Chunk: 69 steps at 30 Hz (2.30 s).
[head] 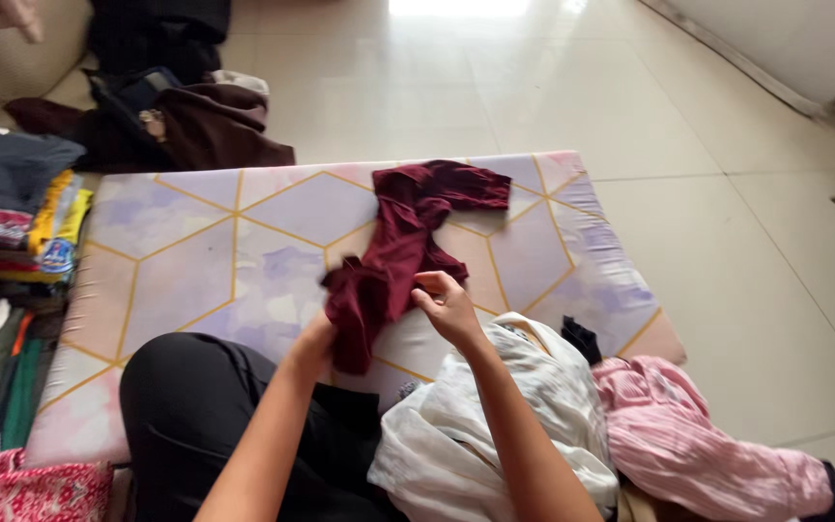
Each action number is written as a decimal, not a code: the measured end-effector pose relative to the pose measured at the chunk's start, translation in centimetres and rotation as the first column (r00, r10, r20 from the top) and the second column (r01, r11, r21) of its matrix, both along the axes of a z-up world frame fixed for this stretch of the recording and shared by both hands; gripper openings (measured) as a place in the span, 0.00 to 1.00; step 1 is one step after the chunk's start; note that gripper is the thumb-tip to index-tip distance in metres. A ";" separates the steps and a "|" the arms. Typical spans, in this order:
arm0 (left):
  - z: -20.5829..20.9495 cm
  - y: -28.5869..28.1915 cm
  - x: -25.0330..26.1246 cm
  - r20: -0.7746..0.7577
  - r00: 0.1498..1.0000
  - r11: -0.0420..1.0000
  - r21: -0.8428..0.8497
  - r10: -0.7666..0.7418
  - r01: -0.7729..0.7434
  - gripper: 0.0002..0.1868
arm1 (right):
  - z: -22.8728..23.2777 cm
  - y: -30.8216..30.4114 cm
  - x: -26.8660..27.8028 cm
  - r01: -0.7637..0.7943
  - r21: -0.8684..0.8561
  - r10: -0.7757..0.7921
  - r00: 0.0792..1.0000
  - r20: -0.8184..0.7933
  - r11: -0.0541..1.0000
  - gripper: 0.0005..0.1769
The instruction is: The person folds a red patterned shirt and a maroon shirt on a patterned mat. They smooth and align each garment, fold sleeves and sides, then stack the folded shirts on a nearby pile.
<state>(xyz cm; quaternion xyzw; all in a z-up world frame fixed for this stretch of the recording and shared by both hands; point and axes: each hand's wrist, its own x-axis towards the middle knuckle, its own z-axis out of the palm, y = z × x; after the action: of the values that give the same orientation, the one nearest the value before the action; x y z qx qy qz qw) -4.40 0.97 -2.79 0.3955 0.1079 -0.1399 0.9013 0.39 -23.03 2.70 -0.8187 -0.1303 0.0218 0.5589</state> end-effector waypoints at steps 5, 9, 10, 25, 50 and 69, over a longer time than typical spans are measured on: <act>-2.1 -0.3 -3.0 -0.017 0.998 0.966 0.249 -0.067 0.069 0.21 | -8.4 0.6 2.3 0.116 0.068 -0.097 0.967 -0.236 0.991 0.21; -2.5 -0.4 -2.7 0.070 0.997 0.982 0.185 0.016 -0.029 0.22 | -14.9 -0.8 2.3 0.255 -0.047 -0.258 0.934 -0.247 0.966 0.25; -2.2 -0.3 -2.3 0.074 0.996 0.984 0.161 0.060 -0.071 0.22 | -15.7 -1.2 3.2 0.298 -0.058 -0.304 0.933 -0.192 0.953 0.25; 3.6 1.7 -2.9 0.299 0.945 0.906 0.351 0.131 -0.237 0.28 | -8.1 4.0 -0.8 -0.069 0.452 0.162 0.972 -0.171 0.889 0.16; 0.9 -1.6 -1.1 0.175 0.981 0.856 0.493 0.081 -0.158 0.06 | -5.0 3.9 -2.2 -0.084 0.533 0.303 0.891 -0.339 0.842 0.07; 3.1 15.1 -1.0 -0.002 0.757 0.732 0.255 0.653 -0.631 0.08 | -7.8 -13.9 6.4 0.527 0.814 -0.100 0.848 -0.520 0.244 0.08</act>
<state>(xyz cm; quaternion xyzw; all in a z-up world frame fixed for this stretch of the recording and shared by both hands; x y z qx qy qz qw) -5.44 16.11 0.35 0.4323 0.2948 0.1763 0.8338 6.76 -36.94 -5.08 -0.3266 0.1578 -0.0223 0.9316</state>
